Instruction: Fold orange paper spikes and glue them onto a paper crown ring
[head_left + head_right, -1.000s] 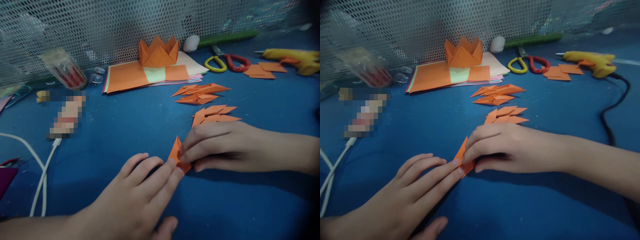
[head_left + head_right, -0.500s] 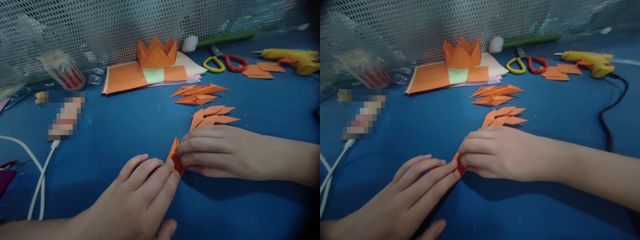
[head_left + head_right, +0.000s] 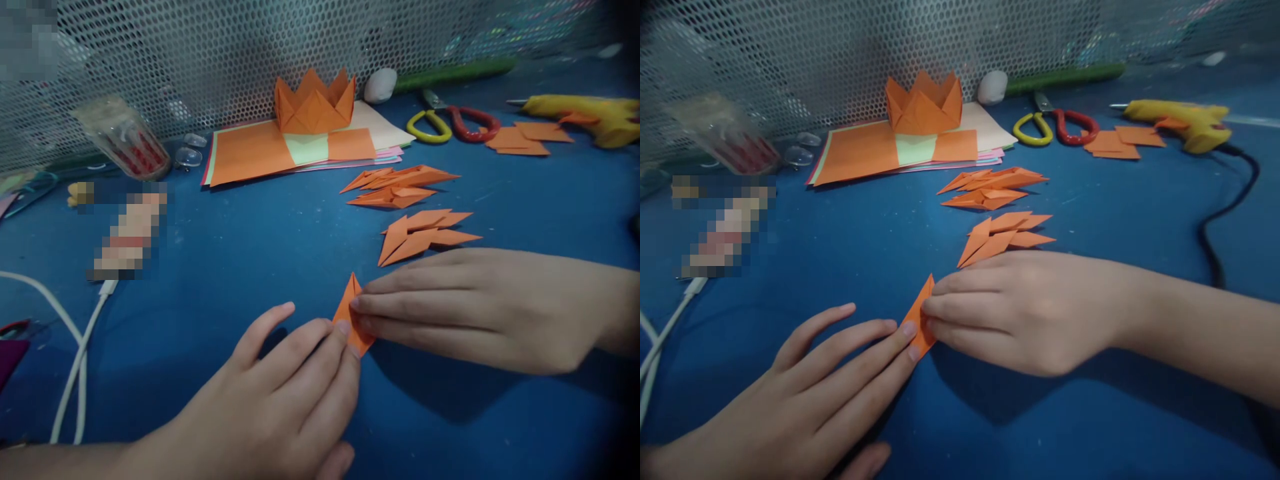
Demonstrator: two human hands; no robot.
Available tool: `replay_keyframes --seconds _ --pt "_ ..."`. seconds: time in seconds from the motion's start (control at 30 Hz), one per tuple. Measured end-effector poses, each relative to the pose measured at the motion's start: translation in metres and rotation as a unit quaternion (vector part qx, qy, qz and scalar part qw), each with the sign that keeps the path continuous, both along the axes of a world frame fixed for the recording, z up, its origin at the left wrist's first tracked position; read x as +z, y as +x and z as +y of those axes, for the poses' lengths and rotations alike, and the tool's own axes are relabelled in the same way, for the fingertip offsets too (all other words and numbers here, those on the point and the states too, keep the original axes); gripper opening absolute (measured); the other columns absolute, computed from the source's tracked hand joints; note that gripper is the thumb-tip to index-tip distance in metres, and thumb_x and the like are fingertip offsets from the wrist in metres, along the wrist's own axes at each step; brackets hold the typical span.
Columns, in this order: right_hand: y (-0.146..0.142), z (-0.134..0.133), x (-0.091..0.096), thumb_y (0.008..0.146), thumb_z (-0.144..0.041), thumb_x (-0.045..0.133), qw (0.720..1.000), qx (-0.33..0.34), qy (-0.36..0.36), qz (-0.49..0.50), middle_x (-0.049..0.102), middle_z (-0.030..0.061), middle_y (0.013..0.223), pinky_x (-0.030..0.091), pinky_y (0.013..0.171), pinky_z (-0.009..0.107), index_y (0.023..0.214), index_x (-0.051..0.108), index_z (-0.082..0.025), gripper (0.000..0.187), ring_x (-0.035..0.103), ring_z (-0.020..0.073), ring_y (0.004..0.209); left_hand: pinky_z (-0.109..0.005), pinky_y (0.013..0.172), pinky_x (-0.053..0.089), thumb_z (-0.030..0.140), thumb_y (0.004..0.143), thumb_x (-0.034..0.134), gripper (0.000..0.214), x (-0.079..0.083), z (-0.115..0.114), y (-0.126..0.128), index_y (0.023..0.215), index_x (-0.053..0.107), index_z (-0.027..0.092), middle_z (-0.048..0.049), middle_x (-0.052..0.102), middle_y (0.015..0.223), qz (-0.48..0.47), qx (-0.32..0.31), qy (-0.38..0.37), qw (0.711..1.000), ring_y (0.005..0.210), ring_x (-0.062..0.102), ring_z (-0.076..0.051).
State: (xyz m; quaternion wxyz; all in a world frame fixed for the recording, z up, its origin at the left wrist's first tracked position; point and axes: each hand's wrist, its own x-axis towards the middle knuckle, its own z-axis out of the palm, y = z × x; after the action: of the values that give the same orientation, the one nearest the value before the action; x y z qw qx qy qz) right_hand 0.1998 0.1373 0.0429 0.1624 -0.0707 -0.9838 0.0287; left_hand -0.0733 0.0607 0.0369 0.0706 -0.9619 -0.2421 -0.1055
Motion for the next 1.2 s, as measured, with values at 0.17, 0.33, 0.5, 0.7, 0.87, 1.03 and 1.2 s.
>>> replay_keyframes --seconds 0.17,0.33,0.5,0.7,0.87,1.03,1.2 --pt "-0.001 -0.001 -0.001 0.114 -0.016 0.018 0.999 0.009 0.041 0.015 0.082 0.0086 0.096 0.062 0.08 0.023 0.101 0.077 -0.019 0.06 0.078 0.0155 0.088 -0.034 0.136 0.005 0.034 0.113 0.049 0.035 0.0 -0.002 0.0 0.128 0.076 0.018 0.0018 0.08 0.133 -0.008 0.002 0.002 1.0 0.127 0.061 -0.017" --pt "-0.002 -0.005 0.002 0.112 -0.011 0.02 0.997 0.022 0.073 0.01 0.084 0.0097 0.099 0.062 0.078 0.021 0.099 0.078 -0.018 0.061 0.078 0.0142 0.079 -0.036 0.134 0.014 0.034 0.113 0.046 0.036 -0.001 -0.004 0.0 0.128 0.076 0.018 -0.0013 0.081 0.13 -0.012 0.011 0.018 1.0 0.122 0.062 -0.02" --pt "-0.001 -0.007 0.006 0.111 -0.01 0.023 0.997 0.023 0.074 -0.006 0.084 0.0114 0.106 0.063 0.082 0.024 0.101 0.079 -0.02 0.058 0.079 0.0165 0.088 -0.036 0.131 0.019 0.033 0.113 0.047 0.036 0.0 -0.004 0.001 0.13 0.074 0.018 -0.0009 0.081 0.13 -0.006 0.008 0.008 1.0 0.123 0.062 -0.021" --pt "-0.004 0.007 -0.009 0.117 -0.027 0.032 0.998 0.002 -0.044 0.041 0.08 0.0077 0.101 0.061 0.081 0.029 0.102 0.074 -0.019 0.046 0.076 0.0171 0.093 -0.037 0.127 0.026 0.034 0.112 0.048 0.036 0.001 -0.003 -0.001 0.134 0.072 0.017 -0.0002 0.078 0.137 -0.004 0.012 -0.006 1.0 0.126 0.062 -0.021" --pt "-0.01 0.006 -0.014 0.11 -0.026 0.055 0.968 -0.059 -0.237 0.051 0.073 0.0064 0.103 0.06 0.081 0.026 0.099 0.073 -0.022 0.021 0.073 0.0154 0.097 -0.038 0.124 0.031 0.032 0.113 0.046 0.037 0.002 -0.003 -0.002 0.135 0.071 0.016 -0.0002 0.078 0.138 0.0 0.003 -0.003 1.0 0.126 0.062 -0.021" --pt "-0.015 0.002 -0.014 0.104 -0.022 0.059 0.959 -0.087 -0.261 0.066 0.072 0.005 0.1 0.058 0.084 0.024 0.095 0.073 -0.022 0.016 0.072 0.0141 0.096 -0.036 0.125 0.031 0.031 0.114 0.047 0.037 0.002 -0.002 0.0 0.136 0.071 0.016 0.0016 0.079 0.136 -0.017 0.005 -0.014 1.0 0.124 0.065 -0.019" --pt "-0.015 0.001 -0.015 0.102 -0.023 0.062 0.951 -0.105 -0.282 0.076 0.072 0.0051 0.1 0.059 0.083 0.024 0.091 0.073 -0.022 0.015 0.072 0.0144 0.095 -0.034 0.129 0.024 0.032 0.113 0.049 0.035 0.002 -0.001 0.0 0.129 0.076 0.016 0.002 0.081 0.13 -0.035 -0.001 -0.021 0.999 0.12 0.067 -0.019"
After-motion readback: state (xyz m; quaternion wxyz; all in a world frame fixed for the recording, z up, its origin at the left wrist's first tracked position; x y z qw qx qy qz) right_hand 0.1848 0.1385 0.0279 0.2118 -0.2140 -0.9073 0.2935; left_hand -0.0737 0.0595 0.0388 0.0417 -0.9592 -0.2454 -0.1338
